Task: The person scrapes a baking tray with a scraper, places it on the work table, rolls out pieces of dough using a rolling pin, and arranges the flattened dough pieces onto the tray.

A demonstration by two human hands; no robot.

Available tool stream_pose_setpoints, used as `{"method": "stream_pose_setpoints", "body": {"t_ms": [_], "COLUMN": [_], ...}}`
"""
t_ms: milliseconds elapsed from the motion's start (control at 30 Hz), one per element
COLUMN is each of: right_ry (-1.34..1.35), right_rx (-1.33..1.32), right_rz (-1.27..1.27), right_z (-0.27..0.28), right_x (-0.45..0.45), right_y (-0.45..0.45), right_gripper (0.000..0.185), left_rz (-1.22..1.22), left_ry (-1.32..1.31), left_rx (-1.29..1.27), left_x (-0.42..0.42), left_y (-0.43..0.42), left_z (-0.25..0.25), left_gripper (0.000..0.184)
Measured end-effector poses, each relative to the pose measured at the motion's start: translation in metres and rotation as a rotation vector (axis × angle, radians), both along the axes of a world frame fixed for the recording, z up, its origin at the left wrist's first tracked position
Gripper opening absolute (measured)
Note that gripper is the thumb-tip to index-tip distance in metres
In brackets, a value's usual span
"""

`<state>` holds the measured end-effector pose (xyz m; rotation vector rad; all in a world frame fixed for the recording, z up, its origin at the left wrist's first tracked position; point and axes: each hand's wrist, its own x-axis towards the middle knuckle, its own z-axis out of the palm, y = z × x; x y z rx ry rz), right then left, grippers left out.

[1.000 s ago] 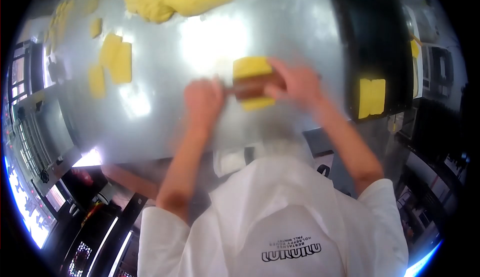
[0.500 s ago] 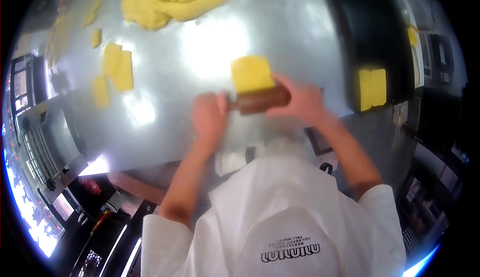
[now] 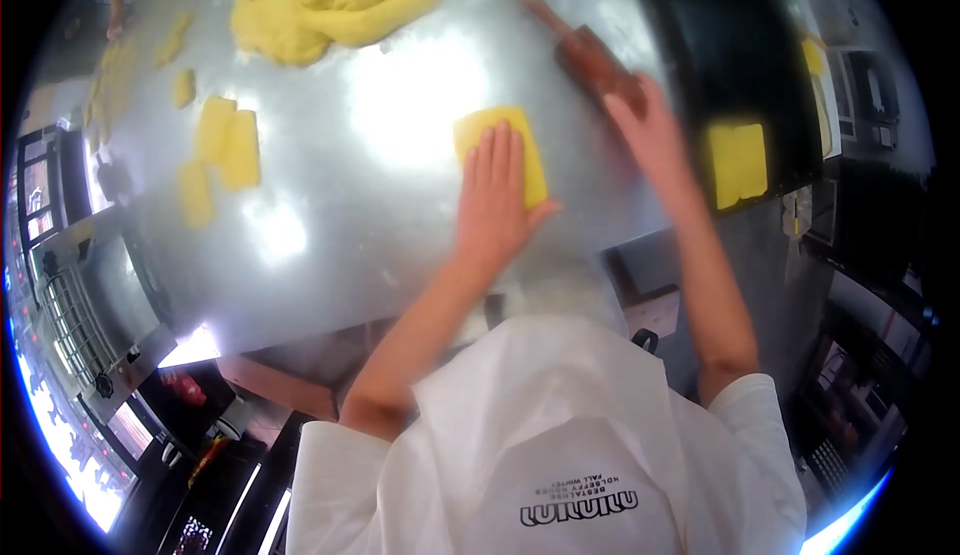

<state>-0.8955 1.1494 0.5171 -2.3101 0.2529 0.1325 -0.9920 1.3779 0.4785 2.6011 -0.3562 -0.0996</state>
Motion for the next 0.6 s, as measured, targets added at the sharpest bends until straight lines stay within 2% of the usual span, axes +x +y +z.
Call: {"method": "stream_pose_setpoints", "body": {"t_ms": [33, 133, 233, 267, 333, 400, 500, 600], "right_ry": [0.019, -0.389, -0.13, 0.076, 0.414, 0.431, 0.638, 0.486], "right_rx": [0.003, -0.563, 0.053, 0.366, 0.846, 1.121, 1.414, 1.124], "right_rz": [0.015, 0.207, 0.048, 0.033, 0.22, 0.123, -0.076, 0.089], "right_z": [0.003, 0.007, 0.034, 0.049, 0.04, 0.011, -0.05, 0.017], "right_x": [0.001, -0.005, -0.03, -0.036, -0.028, -0.024, -0.011, -0.011], "right_y": [-0.003, -0.017, 0.02, 0.041, 0.063, 0.097, 0.104, 0.098], "right_gripper": [0.061, 0.049, 0.034, 0.025, 0.026, 0.031, 0.034, 0.035], "left_rz": [0.003, -0.019, 0.302, 0.404, 0.52, 0.562, 0.496, 0.367], "left_ry": [0.002, 0.029, 0.035, -0.025, -0.054, 0.009, 0.034, -0.046], "left_rx": [-0.01, -0.073, -0.66, -0.662, -0.674, -0.691, -0.543, -0.555], "left_x": [0.002, 0.006, 0.003, 0.007, 0.013, 0.016, 0.022, 0.038], "left_y": [0.003, 0.015, 0.052, 0.06, 0.074, 0.088, 0.089, 0.088], "left_z": [0.002, 0.013, 0.01, 0.015, 0.016, 0.006, 0.013, 0.008], "left_gripper": [0.097, 0.076, 0.051, 0.044, 0.037, 0.036, 0.034, 0.033]}}
